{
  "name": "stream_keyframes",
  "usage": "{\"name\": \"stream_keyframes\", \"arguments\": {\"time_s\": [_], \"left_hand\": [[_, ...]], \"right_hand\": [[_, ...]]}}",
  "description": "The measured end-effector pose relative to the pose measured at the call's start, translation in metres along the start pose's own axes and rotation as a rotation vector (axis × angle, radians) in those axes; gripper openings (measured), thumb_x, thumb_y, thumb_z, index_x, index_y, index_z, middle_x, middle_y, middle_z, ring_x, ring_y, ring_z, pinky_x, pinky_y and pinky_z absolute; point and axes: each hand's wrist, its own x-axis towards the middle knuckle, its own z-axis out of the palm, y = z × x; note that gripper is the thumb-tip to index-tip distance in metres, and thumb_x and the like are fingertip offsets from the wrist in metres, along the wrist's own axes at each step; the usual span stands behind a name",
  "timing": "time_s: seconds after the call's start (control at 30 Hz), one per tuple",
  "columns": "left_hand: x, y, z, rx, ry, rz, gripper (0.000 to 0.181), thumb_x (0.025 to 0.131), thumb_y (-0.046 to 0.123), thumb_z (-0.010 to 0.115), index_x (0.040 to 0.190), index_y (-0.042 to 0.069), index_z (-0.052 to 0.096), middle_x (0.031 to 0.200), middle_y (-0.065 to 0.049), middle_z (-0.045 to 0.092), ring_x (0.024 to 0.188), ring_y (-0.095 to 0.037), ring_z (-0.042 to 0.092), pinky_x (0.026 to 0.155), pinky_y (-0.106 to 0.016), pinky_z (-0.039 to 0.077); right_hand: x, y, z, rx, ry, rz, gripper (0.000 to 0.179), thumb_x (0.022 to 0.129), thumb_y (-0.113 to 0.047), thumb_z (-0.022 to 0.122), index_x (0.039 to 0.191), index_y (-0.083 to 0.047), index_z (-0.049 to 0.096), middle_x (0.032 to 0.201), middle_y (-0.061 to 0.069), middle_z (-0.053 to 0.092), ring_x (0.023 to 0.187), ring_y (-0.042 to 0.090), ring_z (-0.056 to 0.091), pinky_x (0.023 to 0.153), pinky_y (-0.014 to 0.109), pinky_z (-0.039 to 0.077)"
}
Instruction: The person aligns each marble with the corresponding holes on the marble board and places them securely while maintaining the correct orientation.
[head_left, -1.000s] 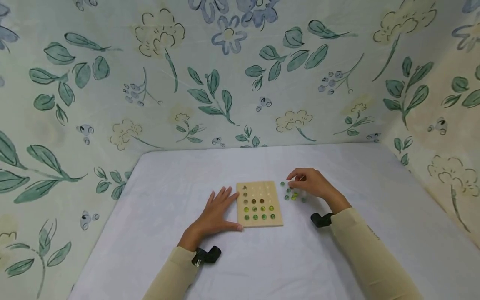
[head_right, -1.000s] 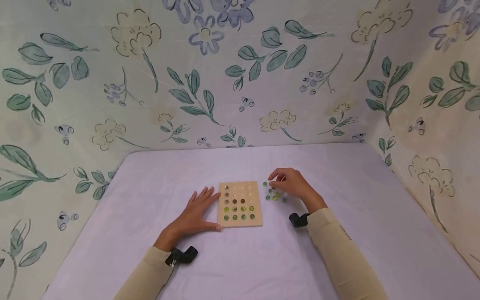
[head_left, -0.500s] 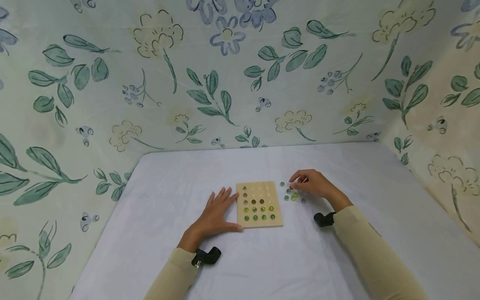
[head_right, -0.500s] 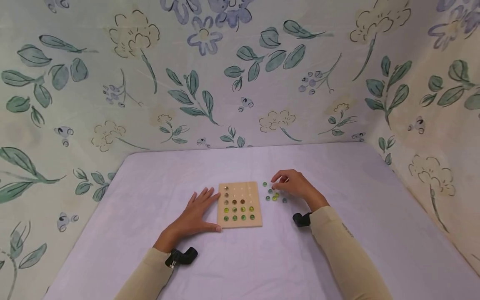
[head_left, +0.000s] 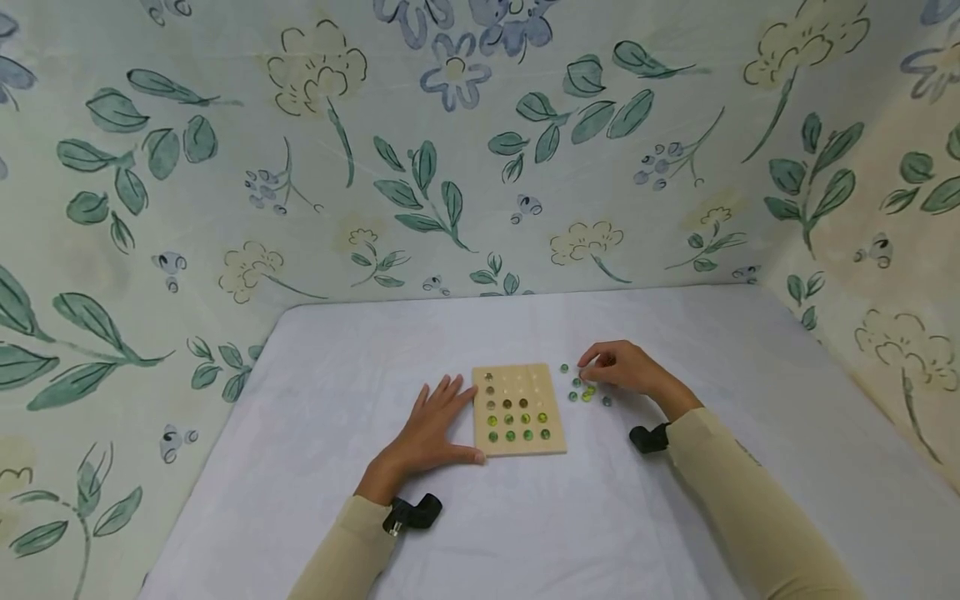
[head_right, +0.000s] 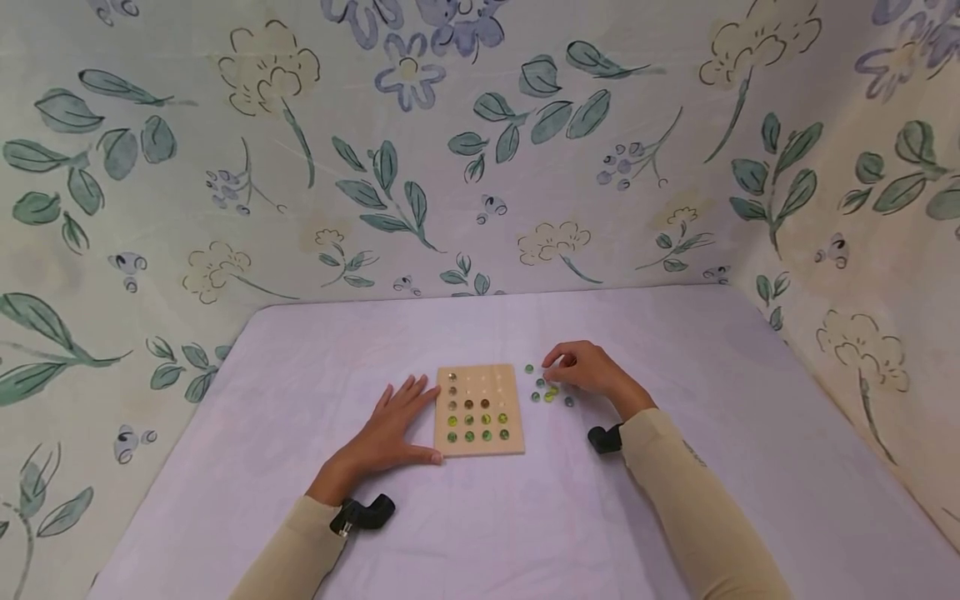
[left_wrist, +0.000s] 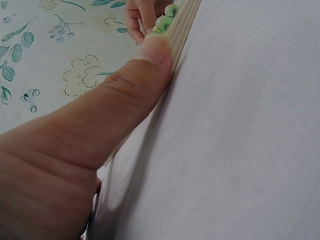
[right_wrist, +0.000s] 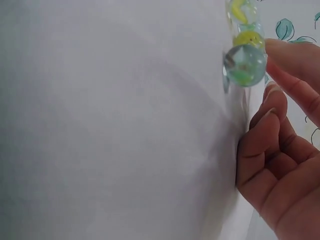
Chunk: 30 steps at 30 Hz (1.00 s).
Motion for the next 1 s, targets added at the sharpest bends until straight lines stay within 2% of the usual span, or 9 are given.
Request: {"name": "stream_keyframes", "arguments": {"time_s": [0.37,0.63,1.0], "left_hand": [[-0.0005,-0.0024,0.0025,-0.001,-0.016,-0.005,0.113,0.065,0.075,0.070,0.154,0.021,0.026,0.161,-0.007,0.014,0.148,-0.023,0.003,0.118,-0.046,-0.004],[0.0007,-0.0026,0.0011,-0.008,-0.001,-0.003,0.112,0.065,0.074,0.071,0.154,0.022,0.027,0.161,-0.006,0.014,0.148,-0.022,0.002,0.118,-0.046,-0.005],[0.0004,-0.0032,0.0021,-0.010,0.003,-0.001,0.112,0.064,0.075,0.070,0.154,0.021,0.028,0.161,-0.006,0.015,0.148,-0.022,0.003,0.118,-0.047,-0.004]], "right_hand": [[0.0007,0.0036,0.0013,-0.018,-0.032,0.019,0.016,0.087,-0.018,0.071,0.103,-0.014,0.072,0.081,0.005,0.058,0.073,0.019,0.048,0.062,0.030,0.040],[0.0033,0.0012,0.0001,-0.036,-0.026,0.043,0.017,0.086,-0.020,0.074,0.102,-0.016,0.073,0.079,0.005,0.057,0.072,0.020,0.047,0.062,0.029,0.039],[0.0016,-0.0016,-0.0006,-0.051,-0.028,0.018,0.016,0.087,-0.018,0.072,0.101,-0.013,0.073,0.077,0.005,0.058,0.071,0.020,0.047,0.061,0.030,0.039]]}}
